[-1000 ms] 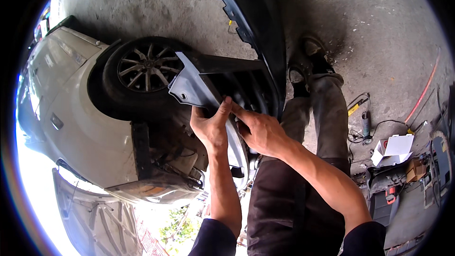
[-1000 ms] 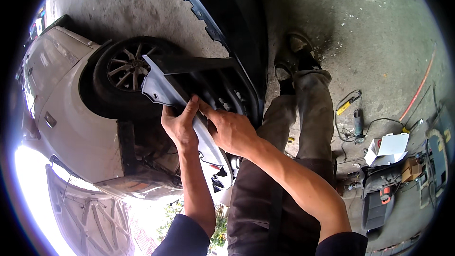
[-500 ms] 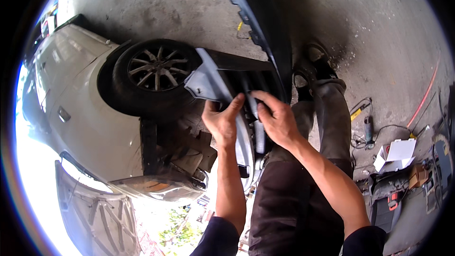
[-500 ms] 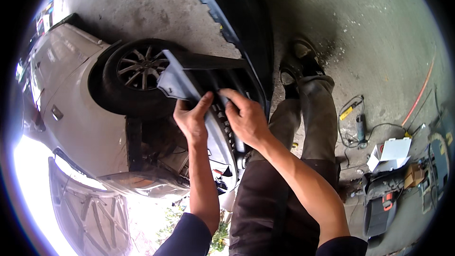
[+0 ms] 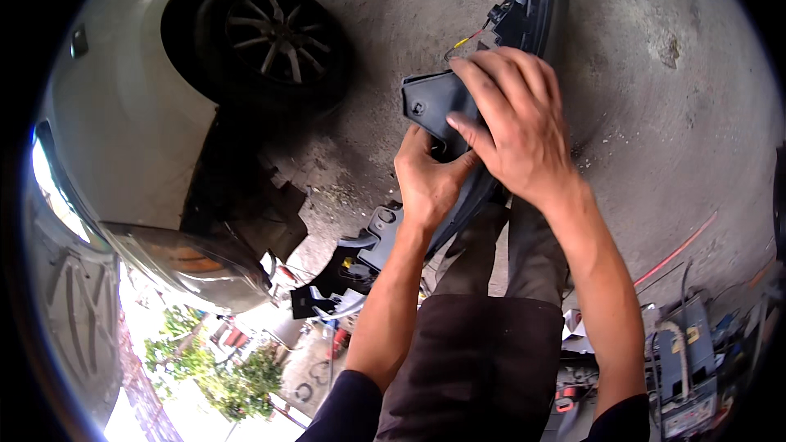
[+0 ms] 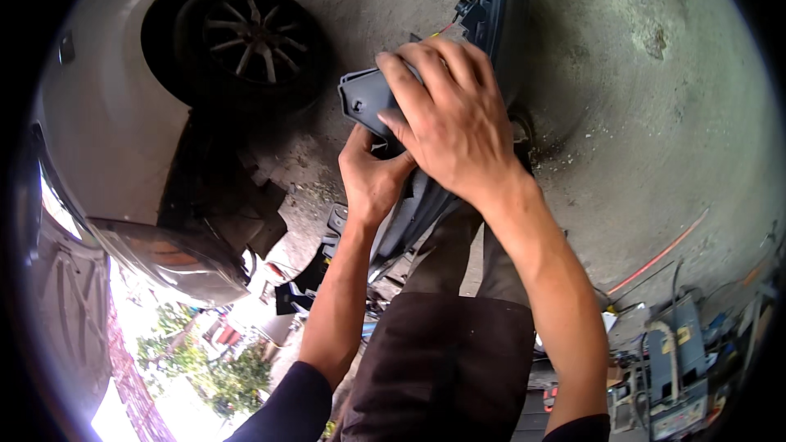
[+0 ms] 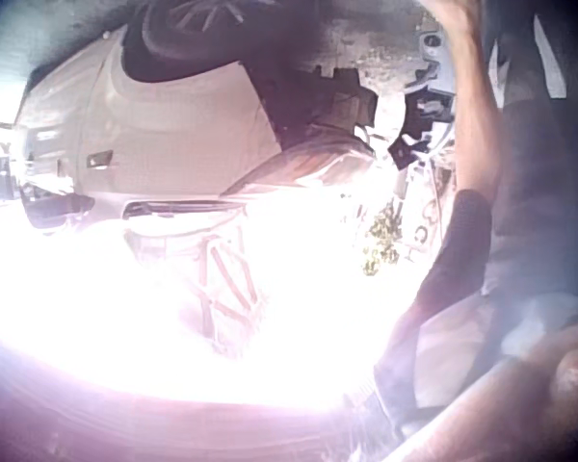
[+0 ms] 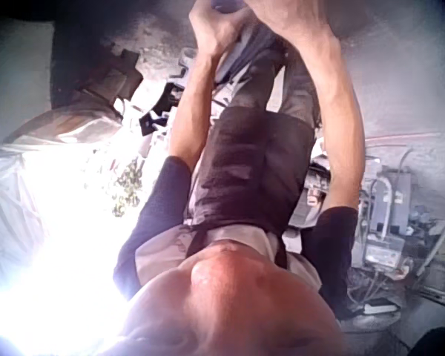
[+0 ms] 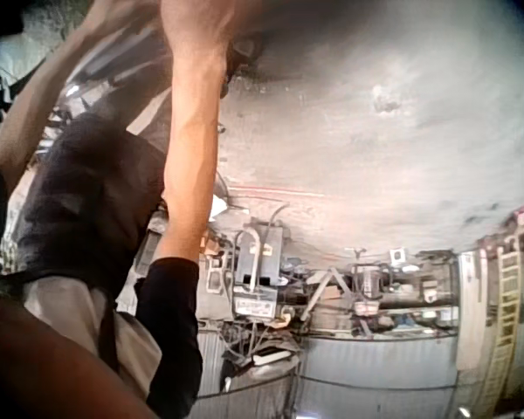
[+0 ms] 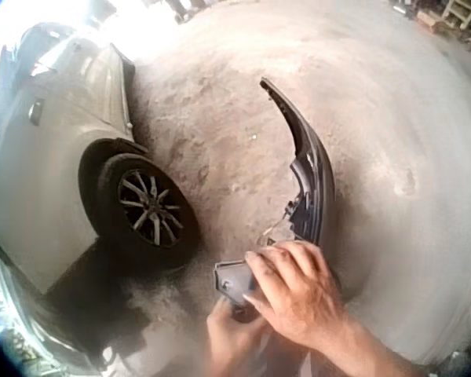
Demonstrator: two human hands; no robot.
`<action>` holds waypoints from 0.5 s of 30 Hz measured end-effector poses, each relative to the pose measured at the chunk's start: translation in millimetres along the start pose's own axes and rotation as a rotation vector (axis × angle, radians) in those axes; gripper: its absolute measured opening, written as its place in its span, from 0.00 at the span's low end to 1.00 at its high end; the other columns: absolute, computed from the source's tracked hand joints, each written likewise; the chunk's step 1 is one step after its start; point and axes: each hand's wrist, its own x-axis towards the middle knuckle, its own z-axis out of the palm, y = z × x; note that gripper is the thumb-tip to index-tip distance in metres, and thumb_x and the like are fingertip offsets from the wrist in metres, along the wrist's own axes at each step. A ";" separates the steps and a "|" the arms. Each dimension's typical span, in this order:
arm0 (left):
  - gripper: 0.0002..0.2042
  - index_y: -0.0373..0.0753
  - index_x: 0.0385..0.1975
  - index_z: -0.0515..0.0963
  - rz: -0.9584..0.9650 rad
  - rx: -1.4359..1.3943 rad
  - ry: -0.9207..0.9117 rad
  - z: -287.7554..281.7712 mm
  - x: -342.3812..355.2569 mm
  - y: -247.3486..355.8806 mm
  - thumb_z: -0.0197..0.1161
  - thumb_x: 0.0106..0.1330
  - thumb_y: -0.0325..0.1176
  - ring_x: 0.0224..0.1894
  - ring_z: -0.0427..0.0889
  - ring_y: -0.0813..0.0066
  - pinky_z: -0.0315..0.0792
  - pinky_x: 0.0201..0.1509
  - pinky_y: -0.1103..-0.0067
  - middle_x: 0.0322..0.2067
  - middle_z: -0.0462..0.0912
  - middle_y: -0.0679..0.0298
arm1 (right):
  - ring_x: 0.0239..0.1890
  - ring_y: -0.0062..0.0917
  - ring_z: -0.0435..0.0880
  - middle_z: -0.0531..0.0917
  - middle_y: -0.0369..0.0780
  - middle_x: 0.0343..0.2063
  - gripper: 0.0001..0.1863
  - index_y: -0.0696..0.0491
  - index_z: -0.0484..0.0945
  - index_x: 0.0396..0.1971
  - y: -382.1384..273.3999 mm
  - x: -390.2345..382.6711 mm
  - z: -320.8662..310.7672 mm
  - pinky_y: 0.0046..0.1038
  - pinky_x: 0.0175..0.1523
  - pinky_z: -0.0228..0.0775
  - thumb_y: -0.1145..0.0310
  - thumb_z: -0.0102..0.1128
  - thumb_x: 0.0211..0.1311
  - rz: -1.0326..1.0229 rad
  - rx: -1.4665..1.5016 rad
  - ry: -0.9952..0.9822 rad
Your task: The person walks through a cluttered auto repair shop and approaches a detached car bumper. They use a screwdriver to remove screws from the bumper's grille and then attach a small black plastic component to the bumper, securing it in place.
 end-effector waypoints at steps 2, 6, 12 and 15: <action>0.19 0.29 0.36 0.77 -0.029 0.090 -0.003 -5.9 2.6 1.4 0.76 0.47 0.31 0.36 0.79 0.73 0.73 0.43 0.75 0.33 0.82 0.58 | 0.51 0.30 0.75 0.81 0.39 0.41 0.21 0.54 0.77 0.48 8.0 23.2 9.0 0.37 0.60 0.64 0.64 0.65 0.55 -0.173 -0.054 -0.095; 0.19 0.28 0.33 0.76 -0.063 0.115 -0.017 -13.7 5.6 -5.1 0.75 0.45 0.31 0.37 0.78 0.55 0.73 0.43 0.68 0.34 0.78 0.52 | 0.46 0.29 0.79 0.83 0.37 0.38 0.15 0.55 0.79 0.44 3.0 40.8 27.5 0.38 0.60 0.64 0.66 0.62 0.58 -0.322 -0.126 -0.168; 0.24 0.26 0.40 0.71 -0.143 0.140 -0.033 -23.0 13.2 -5.5 0.73 0.46 0.32 0.44 0.77 0.43 0.72 0.47 0.61 0.39 0.74 0.47 | 0.41 0.33 0.78 0.81 0.39 0.34 0.11 0.56 0.79 0.42 -1.1 55.8 52.3 0.36 0.54 0.63 0.69 0.58 0.62 -0.260 0.016 -0.218; 0.31 0.24 0.45 0.66 -0.187 0.183 -0.039 -29.8 16.7 -11.2 0.74 0.46 0.33 0.43 0.77 0.43 0.72 0.47 0.62 0.38 0.75 0.45 | 0.40 0.32 0.78 0.81 0.38 0.34 0.09 0.54 0.80 0.41 -3.9 60.3 63.9 0.35 0.52 0.63 0.70 0.57 0.62 -0.218 0.069 -0.253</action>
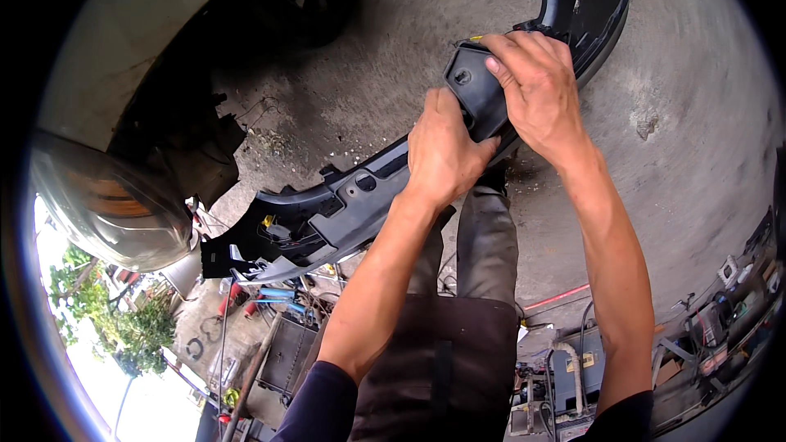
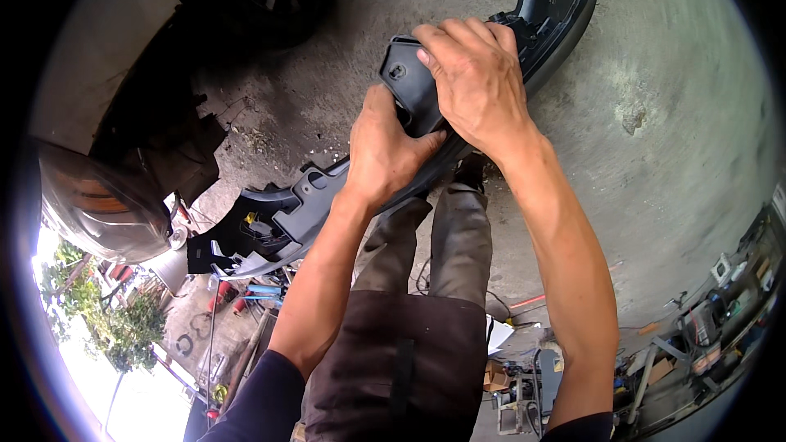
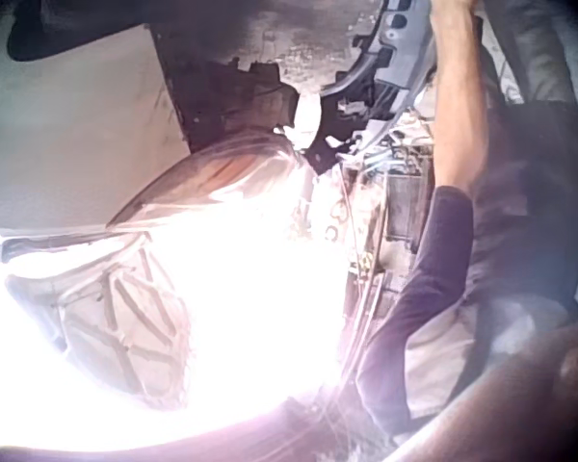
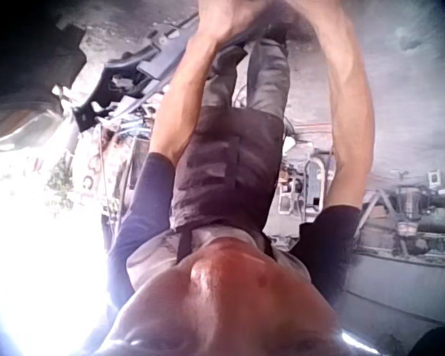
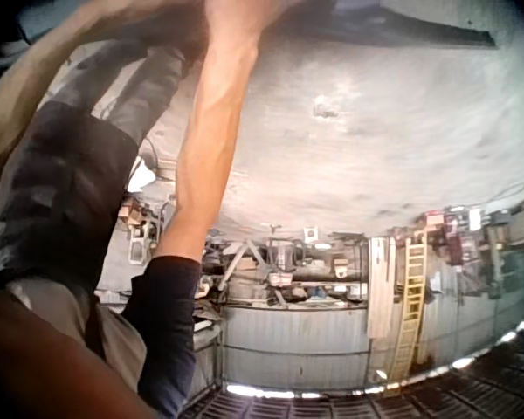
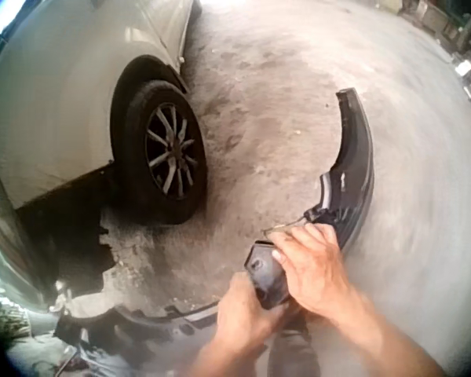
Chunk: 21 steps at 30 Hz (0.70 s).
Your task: The person walks through a cluttered auto repair shop and approaches a detached car bumper. They use a screwdriver to remove screws from the bumper's grille and then attach a small black plastic component to the bumper, securing it in place.
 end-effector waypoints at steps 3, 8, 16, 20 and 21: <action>0.41 0.22 0.55 0.60 -0.019 -0.067 0.052 -1.3 2.4 -7.9 0.77 0.44 0.35 0.42 0.79 0.44 0.73 0.48 0.63 0.38 0.78 0.43 | 0.39 0.32 0.78 0.81 0.38 0.33 0.08 0.53 0.80 0.40 -1.6 6.3 5.9 0.33 0.49 0.62 0.70 0.57 0.62 0.013 0.041 -0.023; 0.49 0.32 0.68 0.52 -0.021 -0.351 0.094 -5.1 4.1 -5.4 0.76 0.47 0.30 0.44 0.81 0.55 0.75 0.50 0.68 0.42 0.79 0.47 | 0.36 0.31 0.78 0.81 0.37 0.29 0.06 0.53 0.80 0.36 3.5 7.8 15.0 0.32 0.47 0.61 0.71 0.58 0.61 -0.006 0.013 0.041; 0.28 0.32 0.61 0.66 0.057 -0.987 -0.031 -17.1 32.8 -27.5 0.67 0.60 0.25 0.40 0.75 0.78 0.72 0.47 0.81 0.38 0.77 0.64 | 0.33 0.31 0.78 0.80 0.37 0.25 0.04 0.53 0.80 0.33 7.7 13.8 18.8 0.31 0.45 0.61 0.72 0.59 0.60 -0.009 0.037 0.099; 0.22 0.28 0.55 0.70 -0.014 -1.051 -0.075 -16.3 42.1 -28.4 0.66 0.61 0.26 0.36 0.74 0.82 0.70 0.42 0.84 0.33 0.77 0.67 | 0.32 0.31 0.79 0.80 0.36 0.25 0.04 0.52 0.80 0.33 12.4 15.8 21.9 0.31 0.44 0.61 0.72 0.59 0.59 -0.022 0.025 0.105; 0.21 0.28 0.54 0.71 -0.038 -1.066 -0.085 -15.3 42.4 -29.6 0.66 0.62 0.26 0.34 0.73 0.83 0.70 0.40 0.85 0.32 0.77 0.68 | 0.32 0.31 0.79 0.80 0.36 0.25 0.04 0.52 0.80 0.33 12.9 15.5 21.6 0.31 0.44 0.60 0.72 0.59 0.59 -0.022 0.020 0.097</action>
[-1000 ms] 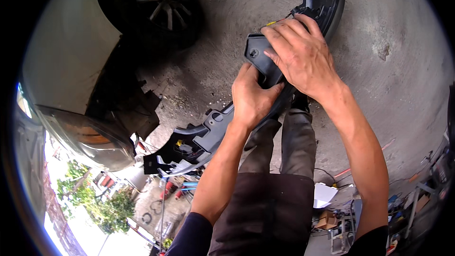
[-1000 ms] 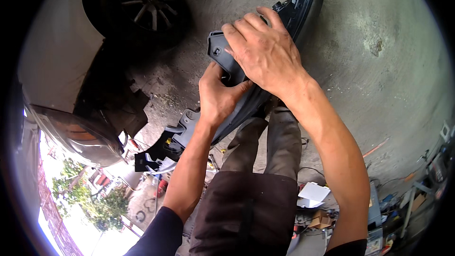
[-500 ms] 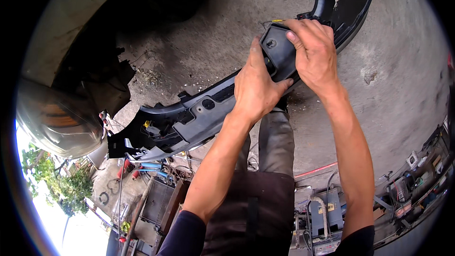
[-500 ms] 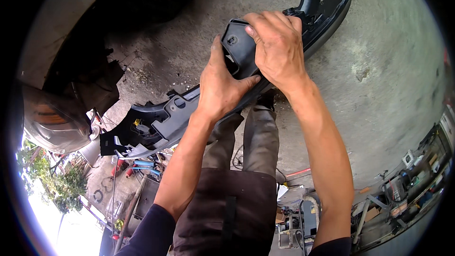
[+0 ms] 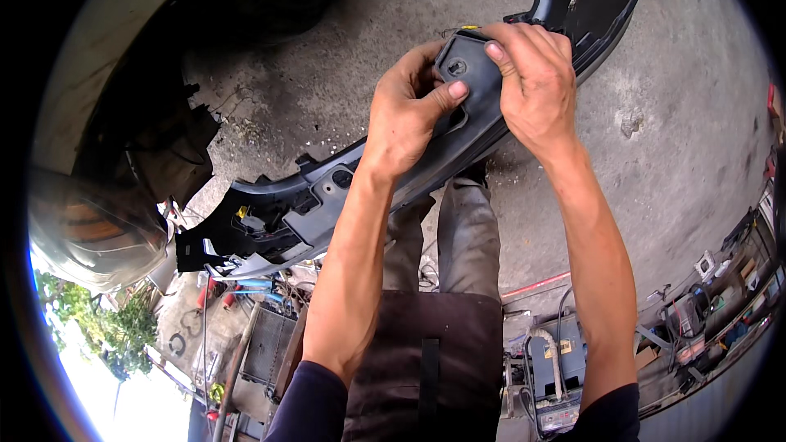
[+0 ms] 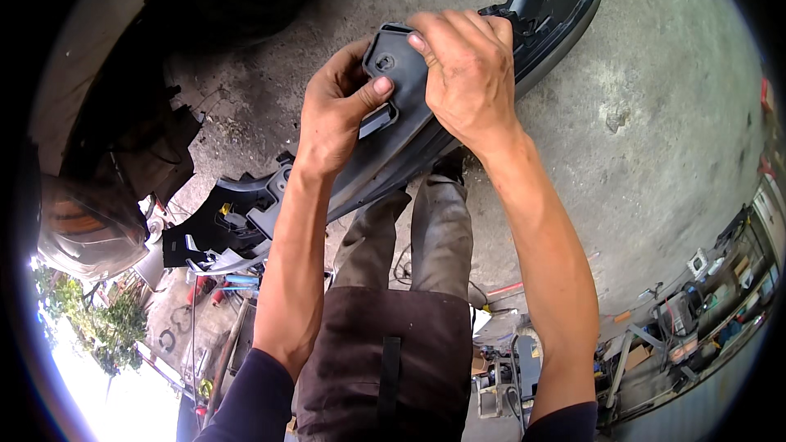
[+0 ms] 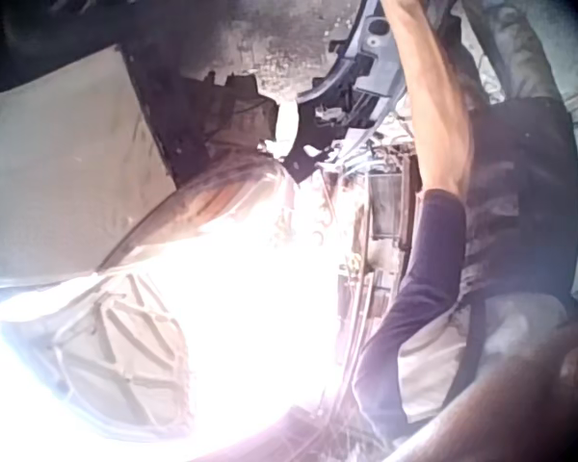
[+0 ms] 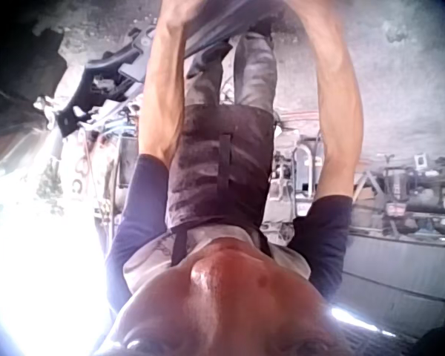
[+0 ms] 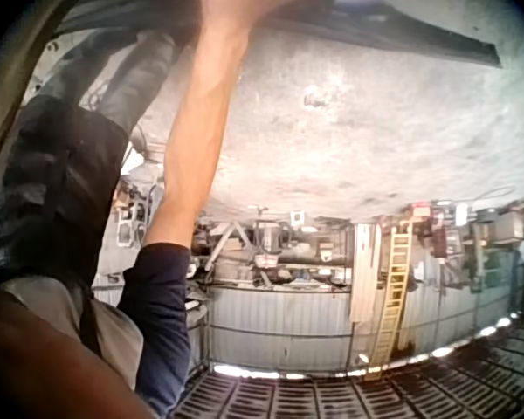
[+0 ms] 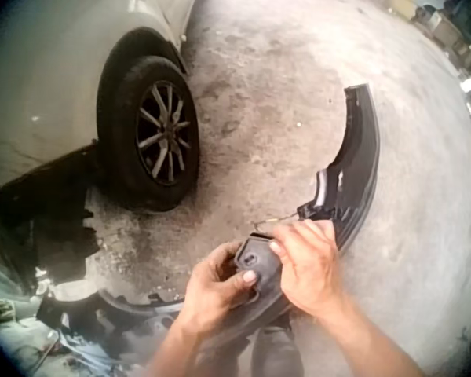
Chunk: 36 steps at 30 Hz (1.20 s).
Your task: The person walks through a cluttered auto repair shop and approaches a detached car bumper. They use a screwdriver to remove screws from the bumper's grille and then attach a small black plastic component to the bumper, securing it in place.
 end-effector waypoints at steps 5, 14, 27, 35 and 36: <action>0.15 0.29 0.46 0.74 -0.002 0.021 0.060 1.4 -1.6 -5.1 0.66 0.61 0.26 0.30 0.71 0.85 0.67 0.35 0.86 0.28 0.75 0.70 | 0.33 0.30 0.79 0.82 0.36 0.26 0.04 0.52 0.79 0.33 2.1 -0.8 -0.6 0.32 0.44 0.60 0.69 0.58 0.62 -0.011 -0.017 -0.039; 0.10 0.30 0.40 0.76 -0.005 0.060 0.115 4.9 -7.2 0.6 0.67 0.61 0.25 0.29 0.71 0.85 0.66 0.34 0.86 0.25 0.75 0.70 | 0.28 0.29 0.76 0.82 0.33 0.23 0.08 0.50 0.77 0.28 -4.9 2.1 -0.1 0.33 0.41 0.59 0.63 0.58 0.64 0.016 -0.056 -0.063; 0.09 0.31 0.38 0.75 -0.032 0.067 0.126 8.3 -11.9 -0.8 0.66 0.63 0.28 0.30 0.74 0.82 0.69 0.37 0.85 0.26 0.75 0.69 | 0.24 0.28 0.74 0.78 0.31 0.15 0.12 0.49 0.73 0.19 -1.8 -4.7 10.6 0.31 0.38 0.56 0.63 0.62 0.59 0.013 -0.072 0.078; 0.13 0.31 0.41 0.74 -0.010 -0.054 0.001 5.0 -6.5 -7.6 0.68 0.62 0.30 0.31 0.74 0.83 0.69 0.37 0.85 0.28 0.74 0.70 | 0.23 0.28 0.76 0.78 0.33 0.15 0.12 0.49 0.74 0.19 1.2 -8.1 6.3 0.32 0.37 0.57 0.63 0.63 0.59 0.005 -0.052 0.135; 0.14 0.31 0.42 0.74 -0.014 -0.068 -0.004 4.9 -6.2 -7.9 0.68 0.62 0.30 0.31 0.74 0.84 0.69 0.38 0.85 0.28 0.74 0.70 | 0.24 0.29 0.76 0.79 0.33 0.16 0.11 0.49 0.75 0.20 1.5 -8.5 5.2 0.32 0.37 0.58 0.63 0.63 0.59 0.009 -0.047 0.124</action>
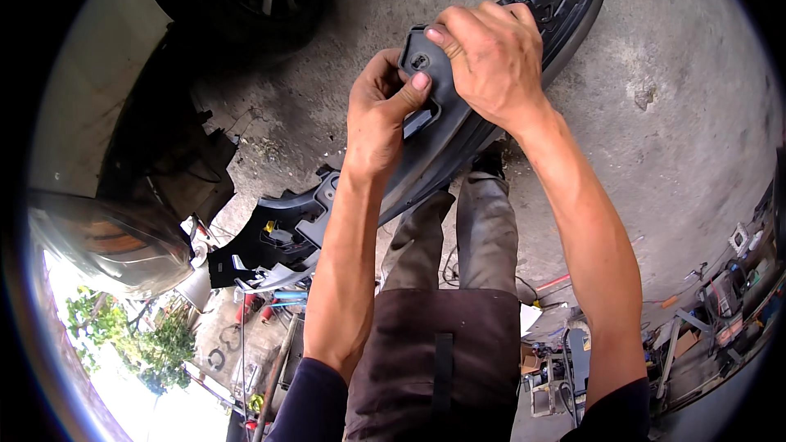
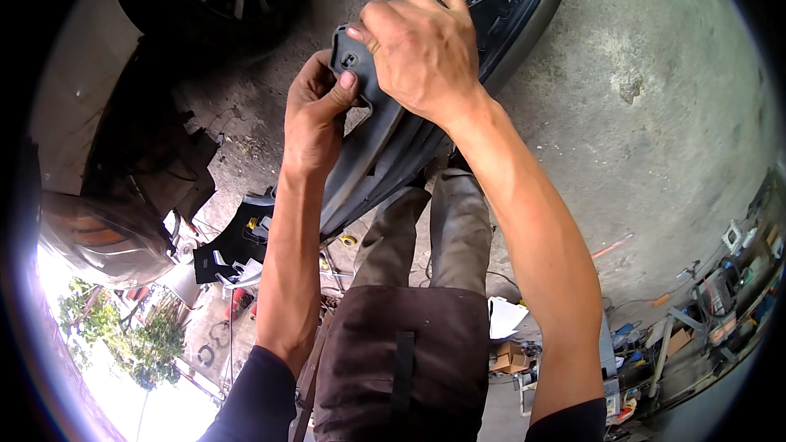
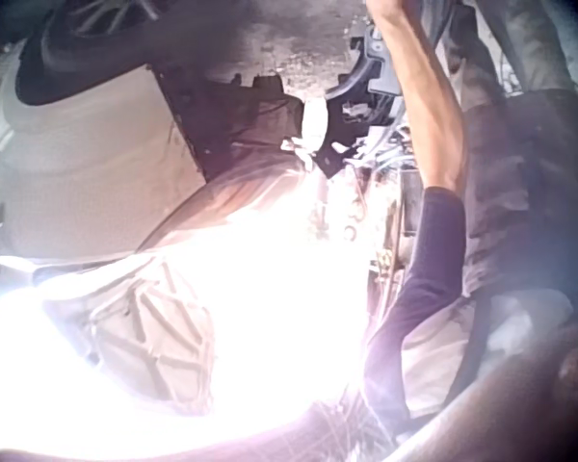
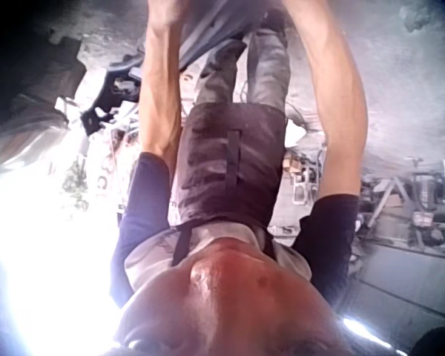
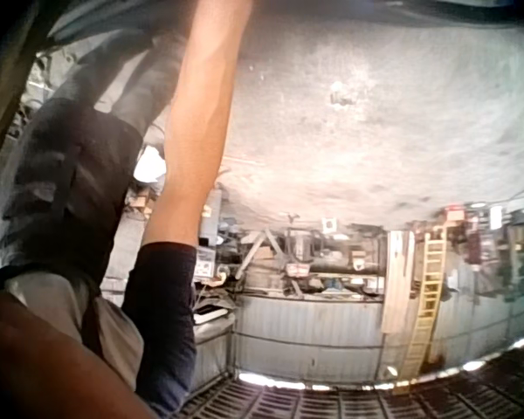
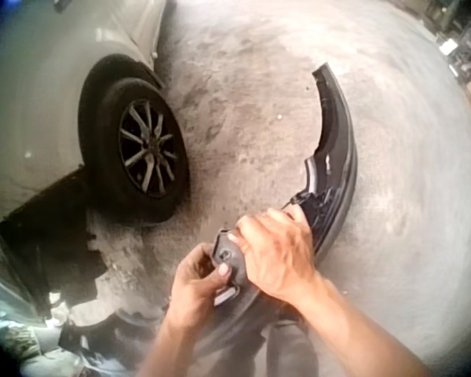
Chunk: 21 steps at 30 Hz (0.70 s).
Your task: The person walks through a cluttered auto repair shop and approaches a detached car bumper. They use a screwdriver to remove screws from the bumper's grille and then attach a small black plastic component to the bumper, securing it in place.
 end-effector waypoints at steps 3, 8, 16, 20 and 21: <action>0.15 0.32 0.42 0.74 0.002 0.006 0.007 -0.1 1.4 1.7 0.69 0.61 0.30 0.31 0.73 0.85 0.69 0.38 0.86 0.28 0.75 0.71 | 0.25 0.29 0.77 0.80 0.34 0.18 0.09 0.50 0.76 0.23 0.4 0.3 -3.8 0.32 0.38 0.60 0.63 0.61 0.61 0.002 0.033 -0.031; 0.16 0.31 0.44 0.74 -0.011 -0.012 -0.018 -4.8 4.1 -1.2 0.69 0.60 0.30 0.33 0.73 0.84 0.69 0.41 0.85 0.29 0.75 0.70 | 0.28 0.31 0.78 0.82 0.35 0.22 0.08 0.51 0.78 0.27 4.0 1.4 -11.6 0.32 0.40 0.63 0.64 0.59 0.63 -0.002 0.096 -0.087; 0.20 0.31 0.44 0.74 -0.070 0.154 -0.071 -6.7 3.4 9.1 0.72 0.59 0.38 0.36 0.75 0.81 0.69 0.44 0.82 0.32 0.78 0.66 | 0.27 0.31 0.78 0.81 0.36 0.20 0.07 0.51 0.79 0.28 2.1 3.5 -9.2 0.32 0.36 0.64 0.65 0.59 0.62 0.020 0.025 -0.107; 0.29 0.29 0.50 0.73 -0.072 0.516 -0.178 -6.2 -11.3 16.5 0.75 0.54 0.41 0.45 0.76 0.72 0.69 0.53 0.75 0.41 0.80 0.58 | 0.27 0.32 0.77 0.80 0.36 0.19 0.06 0.51 0.79 0.27 0.0 7.6 -7.8 0.32 0.36 0.64 0.66 0.59 0.61 0.042 0.042 -0.109; 0.28 0.29 0.51 0.73 -0.007 0.615 -0.134 -5.8 -18.0 13.5 0.74 0.55 0.40 0.45 0.76 0.72 0.70 0.52 0.75 0.41 0.80 0.57 | 0.27 0.32 0.77 0.80 0.36 0.20 0.06 0.51 0.79 0.28 -1.4 8.1 -9.0 0.32 0.37 0.65 0.66 0.60 0.62 0.050 0.039 -0.121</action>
